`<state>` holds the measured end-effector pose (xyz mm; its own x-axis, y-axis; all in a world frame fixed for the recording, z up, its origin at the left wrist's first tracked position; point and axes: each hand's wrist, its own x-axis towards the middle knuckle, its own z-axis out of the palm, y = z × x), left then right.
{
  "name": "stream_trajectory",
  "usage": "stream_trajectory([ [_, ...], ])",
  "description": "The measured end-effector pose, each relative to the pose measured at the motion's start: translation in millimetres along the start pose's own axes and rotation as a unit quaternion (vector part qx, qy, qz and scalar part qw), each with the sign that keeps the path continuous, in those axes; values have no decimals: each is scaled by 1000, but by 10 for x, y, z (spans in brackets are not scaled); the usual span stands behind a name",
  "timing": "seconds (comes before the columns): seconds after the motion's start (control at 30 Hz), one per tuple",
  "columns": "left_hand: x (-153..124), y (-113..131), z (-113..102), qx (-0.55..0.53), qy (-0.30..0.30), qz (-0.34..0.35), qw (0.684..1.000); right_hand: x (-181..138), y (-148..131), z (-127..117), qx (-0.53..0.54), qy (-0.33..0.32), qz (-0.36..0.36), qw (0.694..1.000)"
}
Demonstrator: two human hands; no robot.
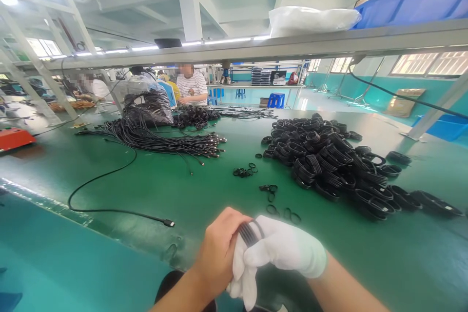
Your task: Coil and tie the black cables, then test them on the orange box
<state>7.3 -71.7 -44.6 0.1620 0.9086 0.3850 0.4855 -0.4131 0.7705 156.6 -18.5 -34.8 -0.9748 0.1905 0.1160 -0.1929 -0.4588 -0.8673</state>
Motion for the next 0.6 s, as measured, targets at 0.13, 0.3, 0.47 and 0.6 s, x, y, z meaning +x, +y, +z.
stream_trajectory([
  [0.13, -94, -16, 78, 30, 93, 34, 995, -27, -21, 28, 1, 14, 2, 1000],
  [0.3, -143, 10, 59, 44, 111, 64, 991, -39, -73, 109, -28, 13, -1, 1000],
  [0.47, -119, 8, 26, 37, 55, 51, 997, -22, -77, 169, -31, 20, 18, 999],
  [0.6, -86, -3, 4, 50, 83, 80, 992, -14, -74, 181, -35, 34, 8, 999],
])
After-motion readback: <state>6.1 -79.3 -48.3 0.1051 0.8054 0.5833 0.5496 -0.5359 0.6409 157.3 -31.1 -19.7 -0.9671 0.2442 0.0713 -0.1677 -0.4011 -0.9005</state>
